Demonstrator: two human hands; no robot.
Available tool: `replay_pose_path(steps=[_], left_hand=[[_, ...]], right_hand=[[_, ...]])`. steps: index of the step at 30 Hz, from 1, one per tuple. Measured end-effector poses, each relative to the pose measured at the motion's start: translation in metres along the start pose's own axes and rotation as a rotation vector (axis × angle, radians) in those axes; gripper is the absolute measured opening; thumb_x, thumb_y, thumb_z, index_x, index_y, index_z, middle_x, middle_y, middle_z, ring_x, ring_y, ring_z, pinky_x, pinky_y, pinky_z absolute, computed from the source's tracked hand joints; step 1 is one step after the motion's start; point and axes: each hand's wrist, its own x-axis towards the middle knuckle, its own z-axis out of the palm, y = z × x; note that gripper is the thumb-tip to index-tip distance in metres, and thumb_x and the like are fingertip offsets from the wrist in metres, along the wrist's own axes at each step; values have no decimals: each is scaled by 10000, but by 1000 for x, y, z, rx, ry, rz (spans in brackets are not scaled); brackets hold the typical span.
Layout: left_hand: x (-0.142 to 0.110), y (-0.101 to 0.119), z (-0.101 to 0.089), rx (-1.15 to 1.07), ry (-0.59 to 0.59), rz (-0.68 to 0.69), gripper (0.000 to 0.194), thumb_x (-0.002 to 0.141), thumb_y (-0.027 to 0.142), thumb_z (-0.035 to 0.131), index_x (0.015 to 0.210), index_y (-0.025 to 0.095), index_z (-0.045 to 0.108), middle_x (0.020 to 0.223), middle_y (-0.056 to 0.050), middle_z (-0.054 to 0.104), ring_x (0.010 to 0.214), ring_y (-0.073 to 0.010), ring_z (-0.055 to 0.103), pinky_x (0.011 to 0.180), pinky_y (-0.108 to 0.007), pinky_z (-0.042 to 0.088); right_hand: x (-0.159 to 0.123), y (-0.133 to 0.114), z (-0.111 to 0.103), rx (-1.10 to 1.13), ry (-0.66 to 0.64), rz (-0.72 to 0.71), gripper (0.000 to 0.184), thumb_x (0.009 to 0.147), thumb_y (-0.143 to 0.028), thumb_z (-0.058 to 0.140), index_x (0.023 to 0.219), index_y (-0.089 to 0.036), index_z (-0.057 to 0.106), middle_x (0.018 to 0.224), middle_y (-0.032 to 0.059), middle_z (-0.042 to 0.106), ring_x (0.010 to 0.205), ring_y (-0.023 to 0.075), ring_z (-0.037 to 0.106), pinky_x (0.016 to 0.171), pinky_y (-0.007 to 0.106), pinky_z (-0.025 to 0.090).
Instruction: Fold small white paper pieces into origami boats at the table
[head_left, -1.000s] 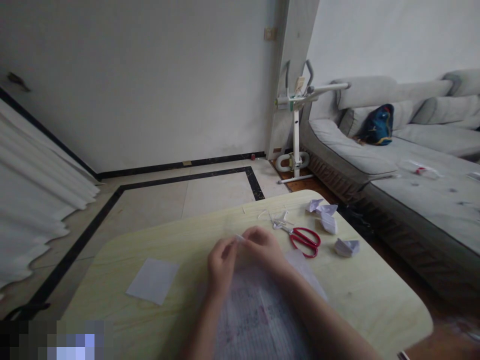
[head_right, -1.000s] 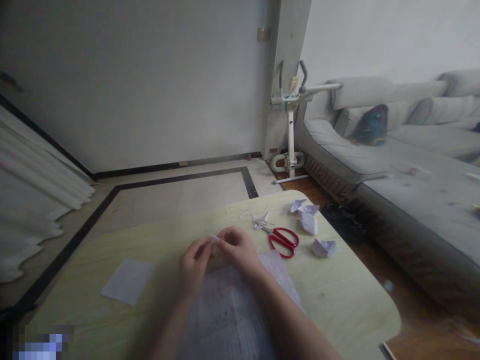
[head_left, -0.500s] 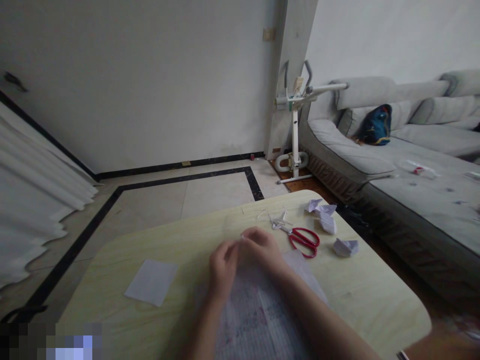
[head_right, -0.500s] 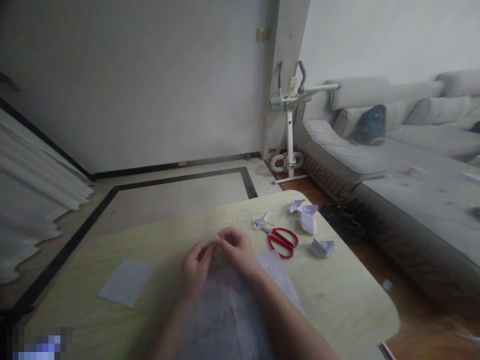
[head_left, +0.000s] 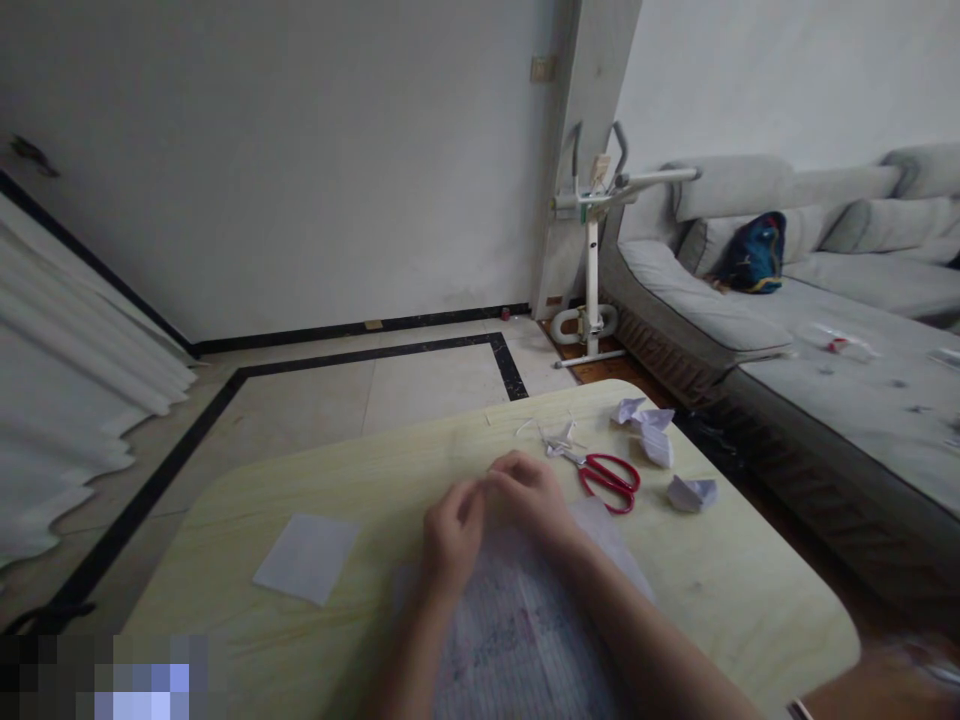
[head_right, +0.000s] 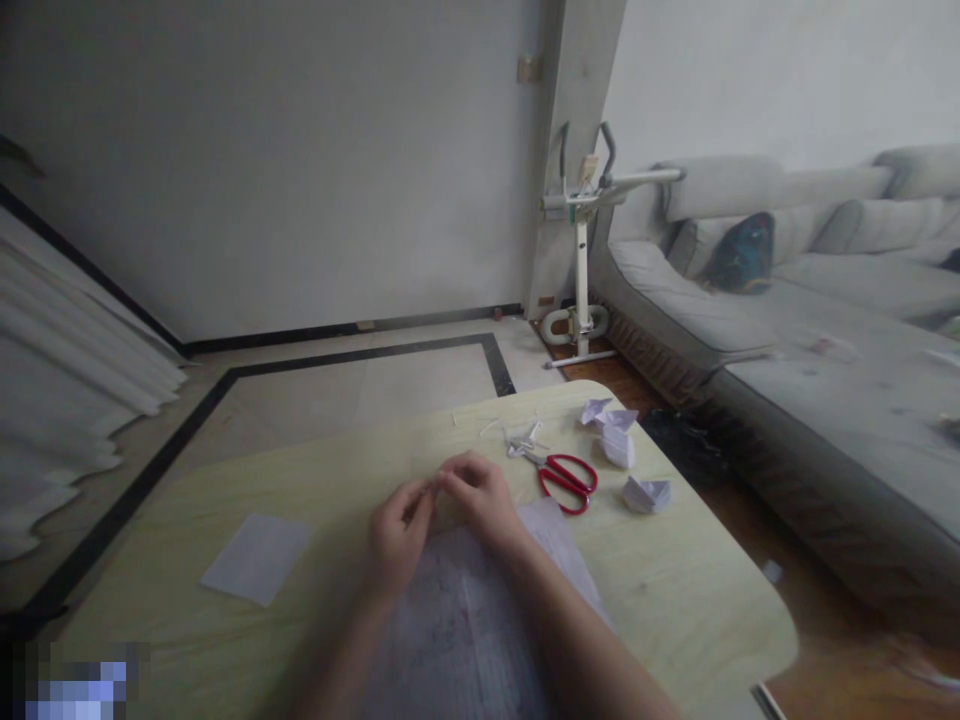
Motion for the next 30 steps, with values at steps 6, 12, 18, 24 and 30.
replay_pose_path(steps=[6,12,18,24,30], left_hand=[[-1,0,2,53,-3,24,205,870,286,510,949,188,672,843,-60,734,767,-183,691,682,-236,509],[-2,1,2,59,73,56,201,878,289,515,973,196,665,862,-64,736,785,-181,696,721,-242,509],[-3,6,-2,69,62,95,228,870,269,511,1037,176,637,925,-77,722,839,-188,682,762,-254,515],[-2,5,-1,6,71,85,194,860,277,541,989,183,650,897,-56,719,811,-177,677,741,-250,520],[0,-3,5,-48,89,55,197,869,283,535,1002,184,641,930,-65,716,853,-172,675,768,-260,526]], right_hand=[[2,-4,-8,116,-86,73,134,737,-314,639,735,-180,639,662,-11,569,605,125,503,548,231,379],[-1,-7,-7,171,-129,113,243,831,-410,551,804,-174,599,562,-46,461,470,87,386,444,213,265],[-1,-1,-9,238,-180,112,228,750,-313,649,930,-216,550,681,-35,555,518,96,456,479,215,324],[0,10,-8,180,-182,104,346,723,-278,677,1051,-215,586,709,-27,564,584,110,501,543,231,368],[-2,-1,-5,78,-150,84,176,748,-320,665,829,-169,625,689,-10,589,622,120,520,571,238,377]])
